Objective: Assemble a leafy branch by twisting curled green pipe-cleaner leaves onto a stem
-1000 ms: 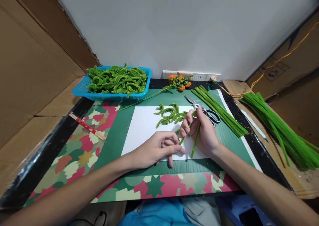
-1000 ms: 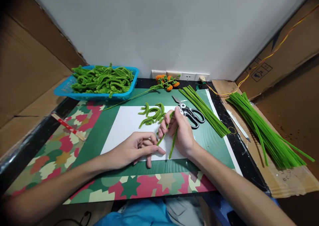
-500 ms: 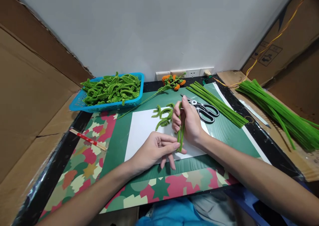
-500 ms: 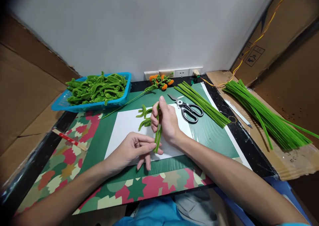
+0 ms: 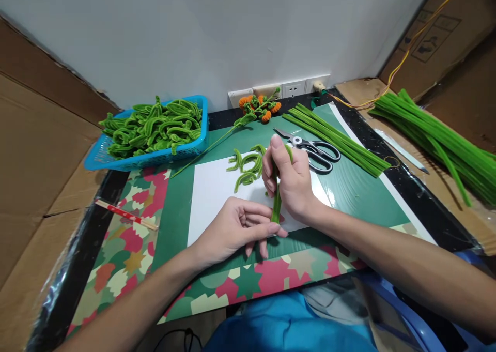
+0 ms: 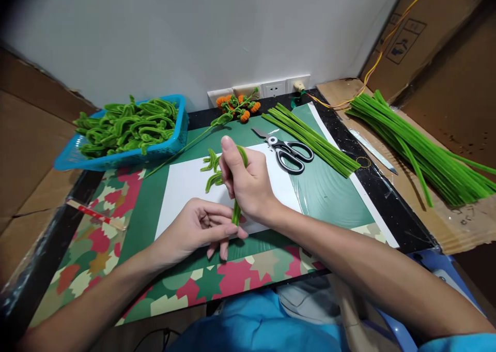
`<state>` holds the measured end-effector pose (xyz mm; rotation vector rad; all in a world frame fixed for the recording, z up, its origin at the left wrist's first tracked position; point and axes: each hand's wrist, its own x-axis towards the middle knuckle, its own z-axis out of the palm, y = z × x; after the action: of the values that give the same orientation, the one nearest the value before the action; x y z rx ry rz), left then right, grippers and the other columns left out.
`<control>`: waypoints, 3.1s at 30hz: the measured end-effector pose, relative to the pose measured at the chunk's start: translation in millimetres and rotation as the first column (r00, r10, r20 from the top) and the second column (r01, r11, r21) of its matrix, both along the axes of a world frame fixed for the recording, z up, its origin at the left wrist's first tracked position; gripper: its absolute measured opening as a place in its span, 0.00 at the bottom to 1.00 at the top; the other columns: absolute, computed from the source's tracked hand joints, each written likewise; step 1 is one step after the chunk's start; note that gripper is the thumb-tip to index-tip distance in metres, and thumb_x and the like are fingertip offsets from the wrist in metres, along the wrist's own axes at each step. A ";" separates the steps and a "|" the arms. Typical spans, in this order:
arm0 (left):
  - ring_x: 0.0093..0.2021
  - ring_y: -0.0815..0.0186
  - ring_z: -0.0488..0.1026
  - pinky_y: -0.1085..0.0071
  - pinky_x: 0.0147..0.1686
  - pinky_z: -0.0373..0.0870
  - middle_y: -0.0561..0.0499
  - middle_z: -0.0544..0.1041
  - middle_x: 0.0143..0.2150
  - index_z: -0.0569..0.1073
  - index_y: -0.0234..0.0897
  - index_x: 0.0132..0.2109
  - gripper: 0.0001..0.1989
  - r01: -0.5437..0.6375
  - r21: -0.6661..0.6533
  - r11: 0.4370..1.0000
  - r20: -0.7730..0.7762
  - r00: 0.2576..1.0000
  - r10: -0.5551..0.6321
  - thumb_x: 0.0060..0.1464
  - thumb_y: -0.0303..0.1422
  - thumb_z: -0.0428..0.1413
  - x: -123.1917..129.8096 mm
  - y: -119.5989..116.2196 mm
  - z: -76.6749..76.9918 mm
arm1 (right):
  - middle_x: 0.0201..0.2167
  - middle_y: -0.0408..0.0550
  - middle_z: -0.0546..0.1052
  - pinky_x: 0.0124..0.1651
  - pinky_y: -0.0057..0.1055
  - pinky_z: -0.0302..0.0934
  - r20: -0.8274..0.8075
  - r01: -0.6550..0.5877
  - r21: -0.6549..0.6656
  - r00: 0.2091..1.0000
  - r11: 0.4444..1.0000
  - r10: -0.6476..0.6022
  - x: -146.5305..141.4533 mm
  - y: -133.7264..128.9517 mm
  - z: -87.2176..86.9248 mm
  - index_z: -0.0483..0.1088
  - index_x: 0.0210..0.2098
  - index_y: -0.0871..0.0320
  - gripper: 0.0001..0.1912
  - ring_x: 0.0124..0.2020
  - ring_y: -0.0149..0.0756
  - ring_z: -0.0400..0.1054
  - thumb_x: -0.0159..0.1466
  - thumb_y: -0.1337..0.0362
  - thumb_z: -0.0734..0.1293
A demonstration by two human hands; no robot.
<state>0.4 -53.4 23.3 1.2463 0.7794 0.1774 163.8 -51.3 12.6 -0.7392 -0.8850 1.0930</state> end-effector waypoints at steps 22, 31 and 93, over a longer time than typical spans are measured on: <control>0.23 0.67 0.83 0.78 0.20 0.68 0.36 0.89 0.46 0.82 0.31 0.38 0.16 0.157 -0.039 0.987 -0.004 0.987 -0.158 0.65 0.42 0.67 -8.1 7.6 4.6 | 0.23 0.37 0.66 0.29 0.28 0.53 0.309 -0.177 0.065 0.939 0.982 0.148 32.9 -0.4 7.9 0.75 0.38 0.54 0.19 0.23 0.29 0.56 0.75 0.45 0.67; 0.24 0.68 0.84 0.80 0.20 0.67 0.37 0.89 0.41 0.81 0.30 0.39 0.17 0.222 -0.091 0.971 -0.032 0.974 -0.225 0.66 0.42 0.66 -9.4 7.4 5.2 | 0.18 0.39 0.64 0.28 0.29 0.52 0.388 0.013 0.130 0.920 0.991 -0.063 35.2 -0.8 2.8 0.71 0.21 0.56 0.30 0.22 0.28 0.56 0.76 0.46 0.66; 0.25 0.67 0.84 0.81 0.22 0.69 0.38 0.89 0.38 0.86 0.29 0.36 0.15 0.178 -0.024 0.984 -0.056 0.982 -0.179 0.63 0.39 0.68 -3.4 -1.3 7.6 | 0.13 0.40 0.66 0.21 0.28 0.54 0.376 0.136 0.170 0.906 0.976 -0.192 29.6 -2.0 -6.4 0.72 0.18 0.55 0.38 0.15 0.26 0.61 0.78 0.41 0.60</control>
<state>-3.0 -54.7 30.9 1.3006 0.7130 -0.0125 193.4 -53.3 6.2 -0.9143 -1.2028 0.7330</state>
